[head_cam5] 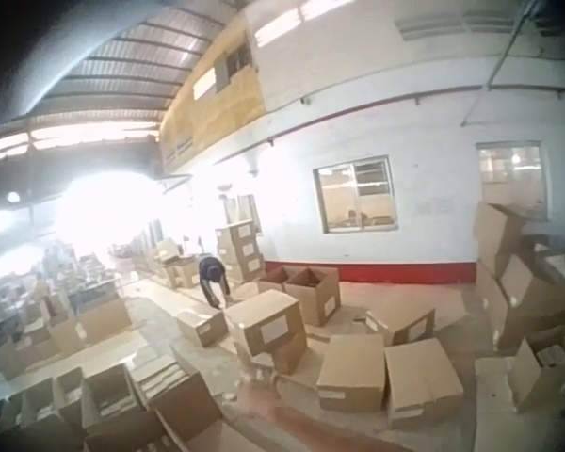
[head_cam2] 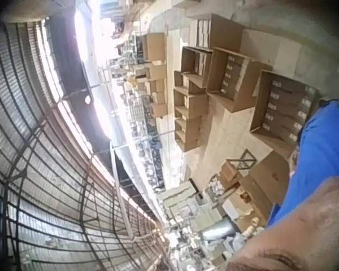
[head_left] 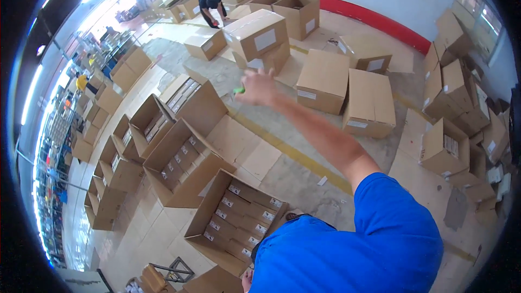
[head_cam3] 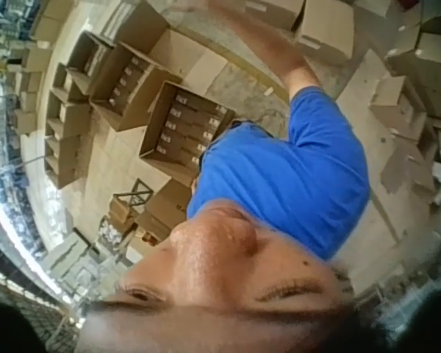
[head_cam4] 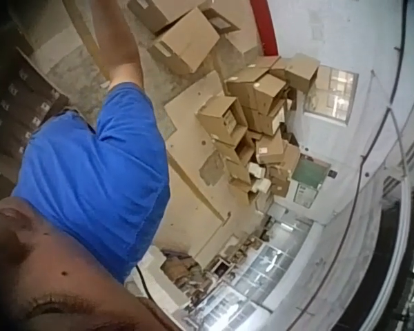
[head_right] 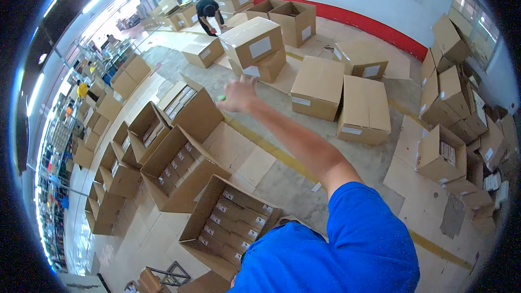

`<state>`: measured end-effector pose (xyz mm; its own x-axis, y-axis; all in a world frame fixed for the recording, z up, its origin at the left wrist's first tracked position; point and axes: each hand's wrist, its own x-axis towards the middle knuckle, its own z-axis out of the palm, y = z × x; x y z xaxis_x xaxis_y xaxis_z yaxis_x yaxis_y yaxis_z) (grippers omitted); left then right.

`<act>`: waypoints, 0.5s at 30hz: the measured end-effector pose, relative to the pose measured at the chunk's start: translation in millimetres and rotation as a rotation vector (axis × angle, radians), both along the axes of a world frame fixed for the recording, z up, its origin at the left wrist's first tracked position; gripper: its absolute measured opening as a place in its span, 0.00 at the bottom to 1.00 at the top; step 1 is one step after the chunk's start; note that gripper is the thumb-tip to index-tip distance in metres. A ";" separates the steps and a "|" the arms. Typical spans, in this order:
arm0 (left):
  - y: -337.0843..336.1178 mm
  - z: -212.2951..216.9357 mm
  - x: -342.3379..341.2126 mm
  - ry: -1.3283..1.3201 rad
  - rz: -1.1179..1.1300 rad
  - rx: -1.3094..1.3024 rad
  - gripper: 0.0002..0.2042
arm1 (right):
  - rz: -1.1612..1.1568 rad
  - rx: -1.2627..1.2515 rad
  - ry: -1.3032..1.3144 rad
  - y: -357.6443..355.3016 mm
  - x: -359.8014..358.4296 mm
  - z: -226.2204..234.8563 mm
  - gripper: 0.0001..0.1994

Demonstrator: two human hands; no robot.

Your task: Organizing small shoe boxes into larger shipping cartons and recording the final counts in a logbook.

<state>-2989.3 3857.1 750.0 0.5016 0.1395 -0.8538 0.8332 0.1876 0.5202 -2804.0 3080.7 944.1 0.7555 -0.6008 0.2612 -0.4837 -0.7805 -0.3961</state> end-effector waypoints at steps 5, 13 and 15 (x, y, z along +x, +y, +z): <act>-9.8 -17.4 46.4 0.021 -0.082 0.006 0.19 | -0.219 -0.159 -0.155 -27.2 -5.6 28.0 0.27; 1.1 -49.1 59.9 0.073 -0.027 -0.028 0.19 | -0.243 -0.413 -0.442 -63.6 -26.9 107.0 0.24; -3.3 -60.0 37.0 0.103 -0.004 -0.009 0.17 | -0.245 -0.531 -0.616 -68.5 -57.8 105.3 0.19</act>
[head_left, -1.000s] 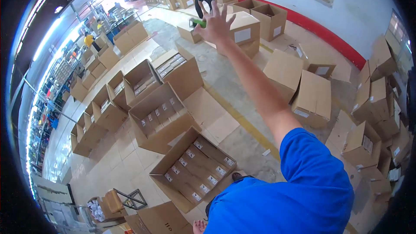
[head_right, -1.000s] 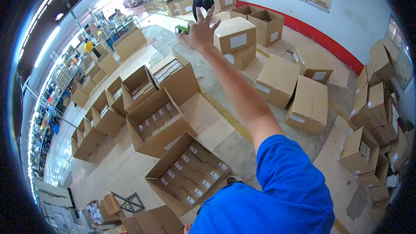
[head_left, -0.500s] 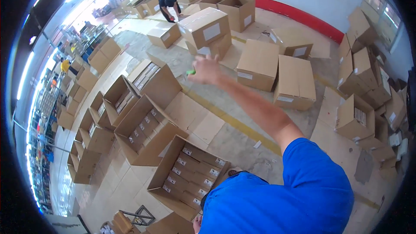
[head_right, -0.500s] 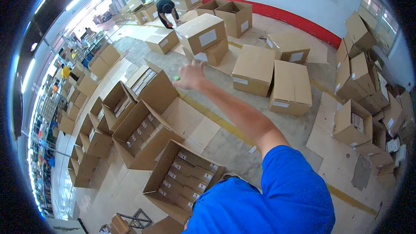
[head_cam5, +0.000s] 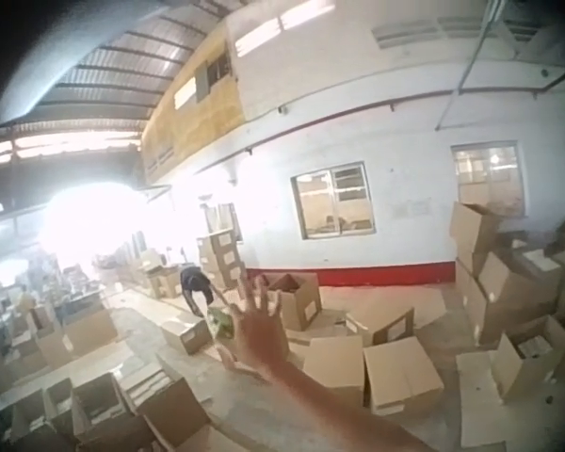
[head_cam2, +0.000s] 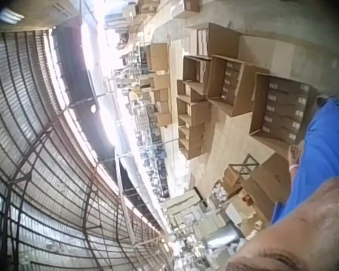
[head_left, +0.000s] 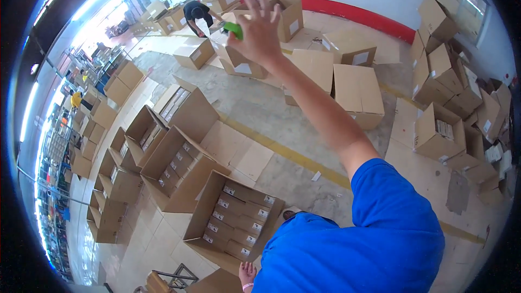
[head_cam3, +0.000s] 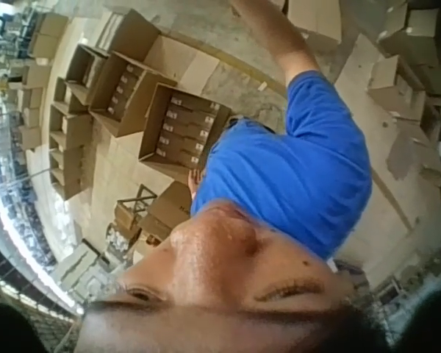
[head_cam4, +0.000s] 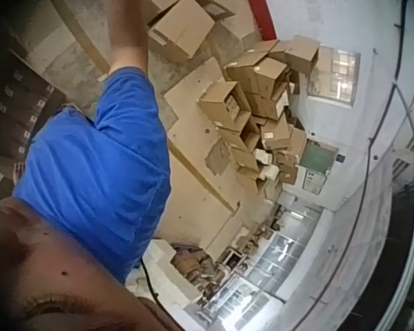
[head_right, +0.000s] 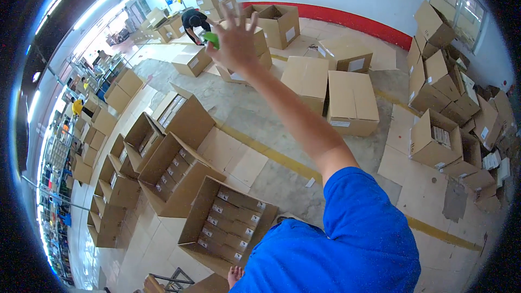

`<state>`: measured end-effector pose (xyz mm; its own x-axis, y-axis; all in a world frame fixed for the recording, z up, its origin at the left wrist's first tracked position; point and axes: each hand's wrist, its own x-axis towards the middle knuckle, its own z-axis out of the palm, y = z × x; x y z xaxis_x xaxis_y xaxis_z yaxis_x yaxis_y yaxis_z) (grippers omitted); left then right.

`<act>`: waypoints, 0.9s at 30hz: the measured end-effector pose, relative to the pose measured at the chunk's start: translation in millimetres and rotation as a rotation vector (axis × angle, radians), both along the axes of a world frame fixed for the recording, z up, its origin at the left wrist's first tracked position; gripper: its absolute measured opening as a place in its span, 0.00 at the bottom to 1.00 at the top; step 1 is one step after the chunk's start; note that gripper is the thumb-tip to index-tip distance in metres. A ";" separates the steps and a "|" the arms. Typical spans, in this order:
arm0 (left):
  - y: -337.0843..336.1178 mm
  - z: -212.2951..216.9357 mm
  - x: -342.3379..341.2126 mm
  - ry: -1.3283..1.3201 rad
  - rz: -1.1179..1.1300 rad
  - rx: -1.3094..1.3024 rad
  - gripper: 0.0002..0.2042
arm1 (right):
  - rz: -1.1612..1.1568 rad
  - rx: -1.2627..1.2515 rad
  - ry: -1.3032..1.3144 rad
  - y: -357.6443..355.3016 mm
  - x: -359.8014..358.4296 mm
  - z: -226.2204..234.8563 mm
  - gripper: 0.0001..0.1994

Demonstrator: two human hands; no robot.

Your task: Organizing small shoe boxes into larger shipping cartons and recording the final counts in a logbook.

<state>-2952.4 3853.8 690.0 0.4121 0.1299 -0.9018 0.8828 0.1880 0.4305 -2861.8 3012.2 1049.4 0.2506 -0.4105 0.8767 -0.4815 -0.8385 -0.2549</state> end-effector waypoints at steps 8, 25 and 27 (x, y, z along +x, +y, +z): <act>9.6 -19.6 -101.5 0.135 -0.093 -0.016 0.21 | -0.041 -0.016 -0.097 2.4 -74.1 -29.2 0.14; -42.2 -65.2 -334.6 0.163 0.107 -0.015 0.23 | 1.255 0.678 0.914 253.6 -212.1 -236.2 0.16; -57.5 -69.5 -346.4 0.127 0.152 -0.040 0.23 | 1.479 0.664 1.083 293.0 -211.2 -219.1 0.20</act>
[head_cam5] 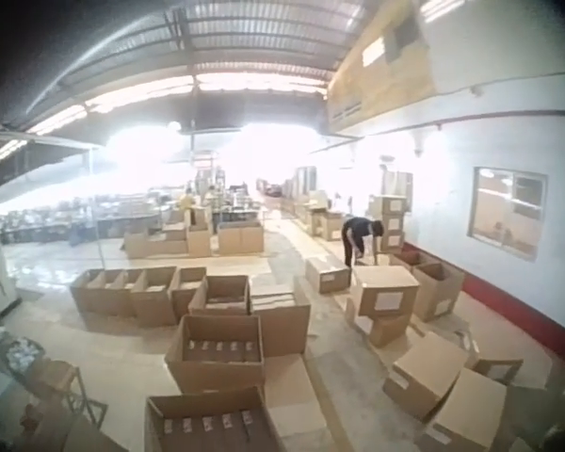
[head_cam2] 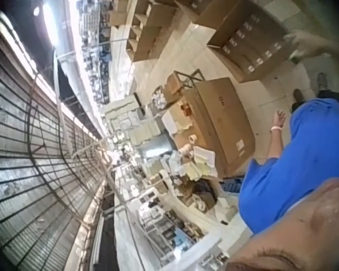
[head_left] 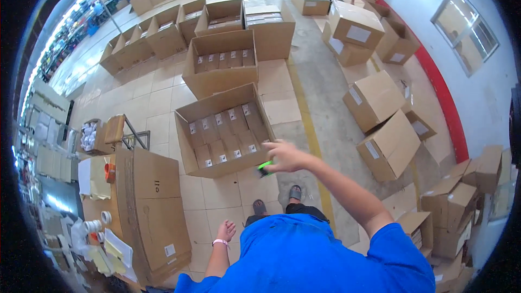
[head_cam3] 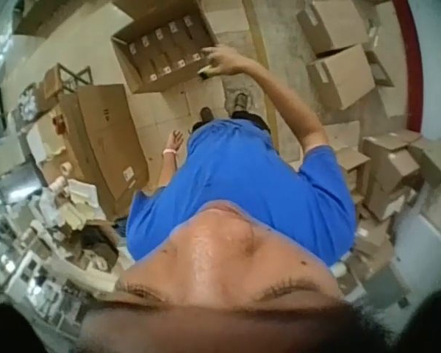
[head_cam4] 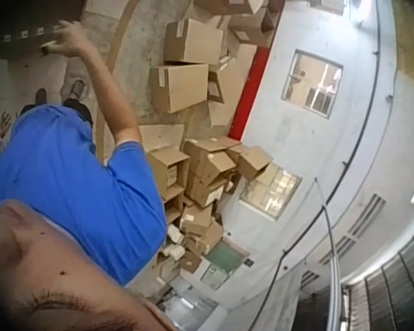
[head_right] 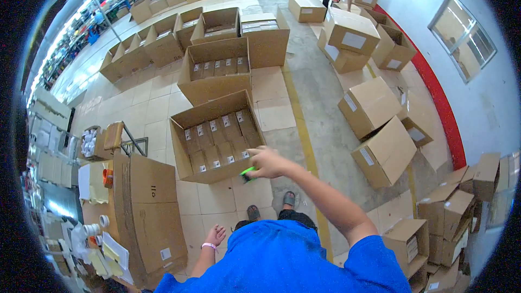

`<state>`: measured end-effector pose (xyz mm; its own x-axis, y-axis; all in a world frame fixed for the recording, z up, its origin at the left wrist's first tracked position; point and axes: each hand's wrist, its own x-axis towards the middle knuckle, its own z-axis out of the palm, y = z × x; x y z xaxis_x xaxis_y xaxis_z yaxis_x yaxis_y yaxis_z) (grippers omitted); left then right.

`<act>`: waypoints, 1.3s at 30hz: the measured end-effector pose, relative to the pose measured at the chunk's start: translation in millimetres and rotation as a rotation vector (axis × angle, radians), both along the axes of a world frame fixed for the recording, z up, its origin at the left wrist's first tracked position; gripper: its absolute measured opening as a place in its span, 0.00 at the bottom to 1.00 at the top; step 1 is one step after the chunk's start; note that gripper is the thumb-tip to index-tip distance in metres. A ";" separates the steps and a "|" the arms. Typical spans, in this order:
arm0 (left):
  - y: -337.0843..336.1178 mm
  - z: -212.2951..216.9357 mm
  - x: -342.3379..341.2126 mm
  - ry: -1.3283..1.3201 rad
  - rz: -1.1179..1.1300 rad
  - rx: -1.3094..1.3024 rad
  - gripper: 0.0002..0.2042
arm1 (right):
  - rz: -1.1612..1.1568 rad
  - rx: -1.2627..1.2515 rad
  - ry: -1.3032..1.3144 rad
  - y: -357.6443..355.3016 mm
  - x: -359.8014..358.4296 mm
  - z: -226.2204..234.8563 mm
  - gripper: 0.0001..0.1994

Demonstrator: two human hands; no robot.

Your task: Organizing small shoe boxes into larger shipping cartons and recording the final counts in a logbook.

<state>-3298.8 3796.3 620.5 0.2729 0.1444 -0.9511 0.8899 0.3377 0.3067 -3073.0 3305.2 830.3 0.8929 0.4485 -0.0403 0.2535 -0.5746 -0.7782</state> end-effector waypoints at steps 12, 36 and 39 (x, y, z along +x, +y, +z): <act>-70.8 49.4 -36.5 -0.181 -0.115 -0.011 0.26 | -0.409 -0.244 -0.662 11.3 136.3 159.9 0.23; 27.9 -7.4 -108.8 -0.320 -0.458 0.274 0.30 | -1.095 -0.322 -0.976 -114.0 147.0 259.2 0.17; 29.8 -11.6 -73.7 -0.327 -0.242 0.124 0.27 | -1.234 -0.292 -1.172 -158.7 143.8 273.5 0.15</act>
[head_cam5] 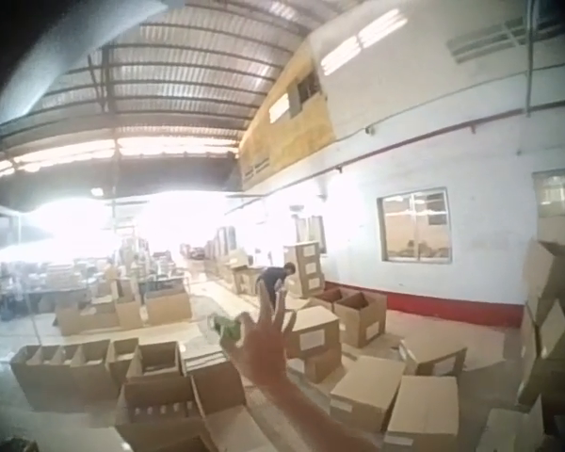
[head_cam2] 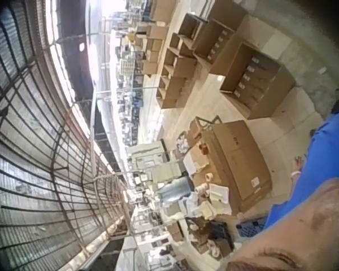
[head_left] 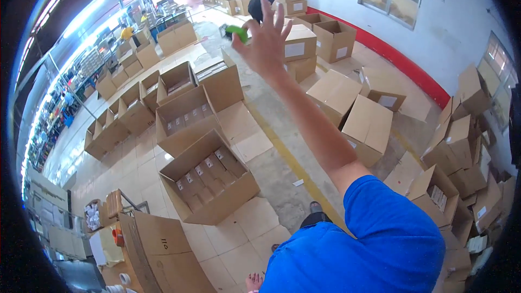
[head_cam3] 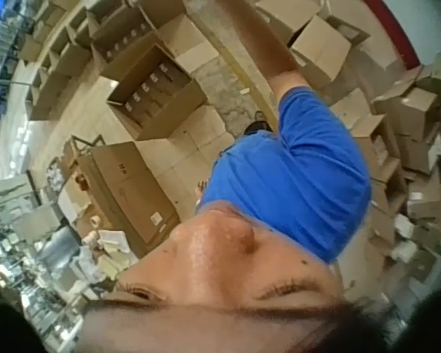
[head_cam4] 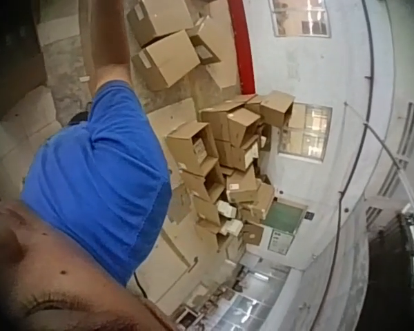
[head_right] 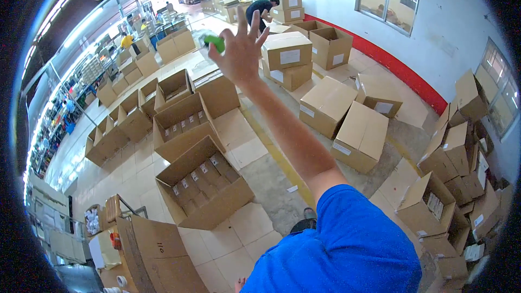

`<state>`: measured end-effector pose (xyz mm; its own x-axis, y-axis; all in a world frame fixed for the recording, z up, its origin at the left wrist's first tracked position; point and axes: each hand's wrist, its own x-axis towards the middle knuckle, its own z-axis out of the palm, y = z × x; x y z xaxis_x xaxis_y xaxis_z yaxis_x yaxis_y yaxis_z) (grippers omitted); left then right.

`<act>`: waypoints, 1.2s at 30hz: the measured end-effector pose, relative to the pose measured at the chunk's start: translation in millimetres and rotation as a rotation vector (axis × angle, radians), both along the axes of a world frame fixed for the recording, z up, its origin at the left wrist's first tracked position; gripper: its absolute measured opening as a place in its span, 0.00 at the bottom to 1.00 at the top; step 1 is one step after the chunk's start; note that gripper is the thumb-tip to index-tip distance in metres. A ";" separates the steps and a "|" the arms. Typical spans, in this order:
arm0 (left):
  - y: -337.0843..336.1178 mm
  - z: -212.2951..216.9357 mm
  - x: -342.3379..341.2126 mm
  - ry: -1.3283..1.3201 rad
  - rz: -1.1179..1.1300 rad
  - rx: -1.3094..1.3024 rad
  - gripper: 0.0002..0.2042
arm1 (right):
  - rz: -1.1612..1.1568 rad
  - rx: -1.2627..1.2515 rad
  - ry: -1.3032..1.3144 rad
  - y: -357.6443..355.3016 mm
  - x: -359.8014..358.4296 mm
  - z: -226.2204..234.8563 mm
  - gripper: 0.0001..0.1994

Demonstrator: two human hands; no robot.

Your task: Organizing small shoe boxes into larger shipping cartons and recording the final counts in a logbook.

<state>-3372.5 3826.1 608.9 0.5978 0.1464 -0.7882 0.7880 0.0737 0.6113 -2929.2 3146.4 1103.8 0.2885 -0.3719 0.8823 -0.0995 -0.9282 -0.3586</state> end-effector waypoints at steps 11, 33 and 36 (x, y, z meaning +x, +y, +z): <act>-26.1 14.1 100.1 0.250 0.450 -0.183 0.25 | 0.125 0.361 0.296 -99.2 -13.0 -45.7 0.18; -121.7 70.0 110.5 0.158 0.190 -0.071 0.27 | -0.141 0.007 -0.249 -329.4 -150.1 -85.5 0.16; -115.3 77.2 70.0 0.112 -0.250 0.220 0.27 | 0.024 0.328 -0.185 -326.8 -161.1 -155.0 0.19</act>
<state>-3302.5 3710.8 686.1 0.5485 0.1803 -0.8165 0.8280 -0.2536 0.5002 -3090.3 2819.6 948.8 0.1473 -0.6383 0.7555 0.0147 -0.7624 -0.6470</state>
